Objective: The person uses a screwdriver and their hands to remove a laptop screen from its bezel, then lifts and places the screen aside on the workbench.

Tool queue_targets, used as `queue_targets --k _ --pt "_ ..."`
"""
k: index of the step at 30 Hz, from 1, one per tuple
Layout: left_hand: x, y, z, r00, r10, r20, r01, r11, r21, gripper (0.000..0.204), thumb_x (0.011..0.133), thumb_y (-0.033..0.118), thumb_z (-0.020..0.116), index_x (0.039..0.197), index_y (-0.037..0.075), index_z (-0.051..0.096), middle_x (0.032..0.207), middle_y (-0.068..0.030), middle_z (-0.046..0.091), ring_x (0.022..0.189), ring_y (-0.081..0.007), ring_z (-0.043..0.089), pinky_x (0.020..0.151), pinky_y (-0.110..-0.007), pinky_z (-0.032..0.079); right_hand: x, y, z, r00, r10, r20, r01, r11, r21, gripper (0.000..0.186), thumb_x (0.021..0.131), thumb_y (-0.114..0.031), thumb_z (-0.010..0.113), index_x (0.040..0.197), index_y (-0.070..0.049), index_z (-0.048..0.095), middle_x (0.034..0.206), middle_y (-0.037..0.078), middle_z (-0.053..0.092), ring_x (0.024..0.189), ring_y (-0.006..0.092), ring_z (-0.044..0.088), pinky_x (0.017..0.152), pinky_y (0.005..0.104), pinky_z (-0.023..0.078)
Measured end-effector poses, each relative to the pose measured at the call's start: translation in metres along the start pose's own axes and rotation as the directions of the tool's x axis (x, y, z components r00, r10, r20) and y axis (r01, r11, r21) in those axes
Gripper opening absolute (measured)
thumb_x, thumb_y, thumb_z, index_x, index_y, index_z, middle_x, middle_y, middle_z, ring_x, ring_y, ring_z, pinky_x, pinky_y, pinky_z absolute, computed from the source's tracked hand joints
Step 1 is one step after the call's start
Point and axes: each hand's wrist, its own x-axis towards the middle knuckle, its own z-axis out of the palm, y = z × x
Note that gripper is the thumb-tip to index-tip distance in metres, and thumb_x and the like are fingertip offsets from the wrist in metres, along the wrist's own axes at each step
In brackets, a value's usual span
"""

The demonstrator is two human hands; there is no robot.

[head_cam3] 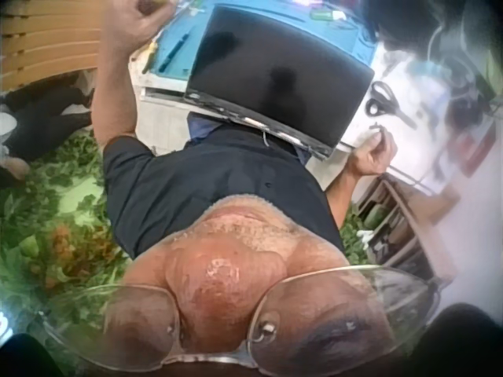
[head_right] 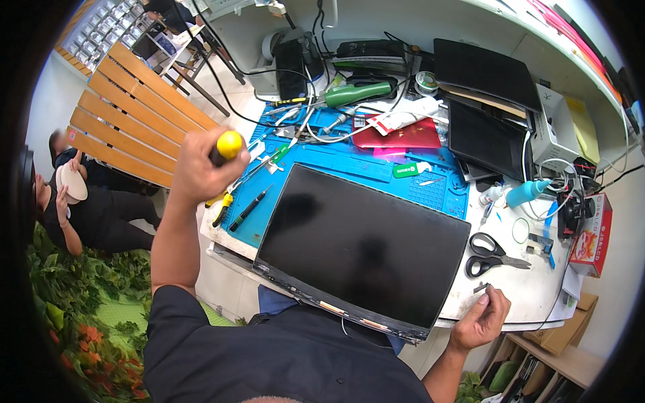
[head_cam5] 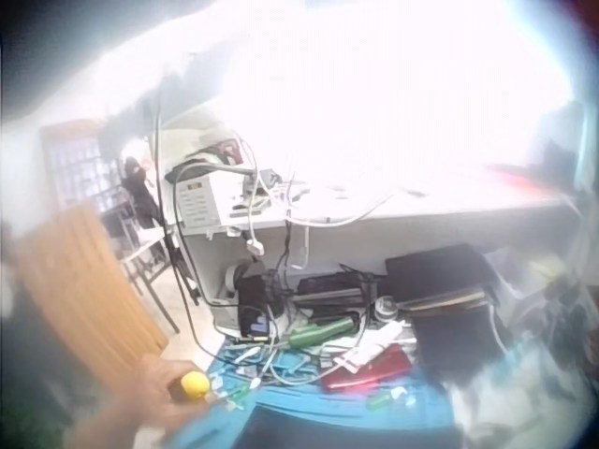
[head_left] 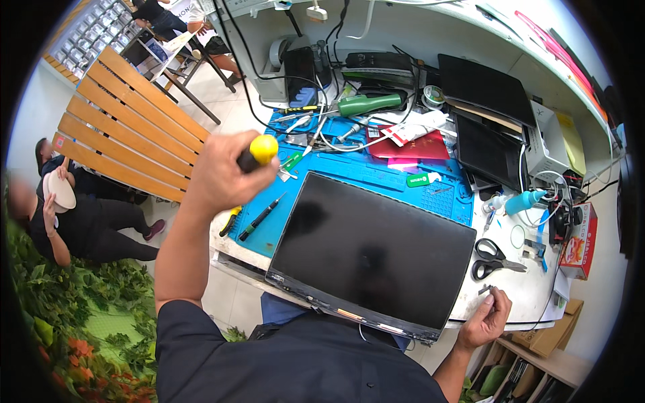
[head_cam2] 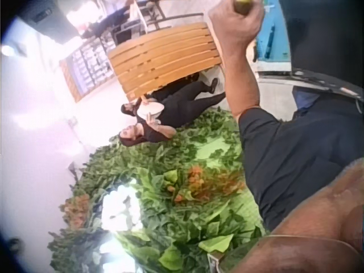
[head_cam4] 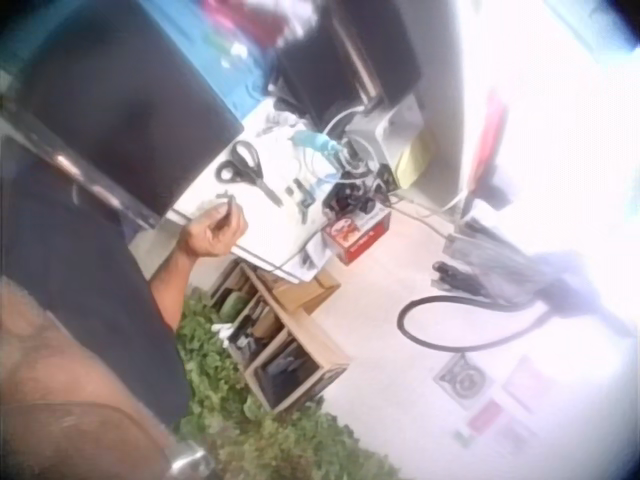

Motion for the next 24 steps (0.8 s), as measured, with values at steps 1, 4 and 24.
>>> queue_targets --k 1,4,24 --pt "-0.015 0.001 -0.001 1.000 0.000 -0.007 0.000 0.999 -0.037 0.015 0.085 0.014 0.077 0.083 0.003 0.067 0.064 -0.0075 0.062 0.055 -0.0168 0.058 0.057 -0.030 0.048 0.000 -0.001 0.001 1.000 0.003 -0.002 -0.003 1.000 -0.001 0.019 0.100 0.006 0.054 0.114 0.009 0.068 0.113 0.016 0.063 0.104 0.0236 0.062 0.093 0.0337 0.051" --pt "-0.059 0.009 0.007 0.996 -0.089 0.015 0.090 0.975 -0.203 0.011 0.081 0.006 0.078 0.080 0.003 0.067 0.065 -0.0038 0.063 0.056 -0.0126 0.058 0.056 -0.027 0.047 0.001 -0.001 0.002 1.000 0.007 -0.015 -0.007 1.000 0.027 0.019 0.101 0.005 0.054 0.114 0.010 0.067 0.114 0.016 0.063 0.104 0.0229 0.062 0.094 0.0331 0.051" --pt "-0.115 0.126 0.069 0.802 0.581 -0.141 -0.450 0.430 -0.783 0.018 0.083 0.009 0.079 0.098 0.004 0.070 0.076 -0.0030 0.066 0.060 -0.0210 0.066 0.052 -0.034 0.052 -0.019 -0.184 -0.017 0.683 -0.086 0.725 -0.425 0.761 0.490 0.021 0.091 -0.012 0.075 0.101 0.006 0.074 0.094 0.019 0.072 0.082 0.0241 0.068 0.071 0.0330 0.054"
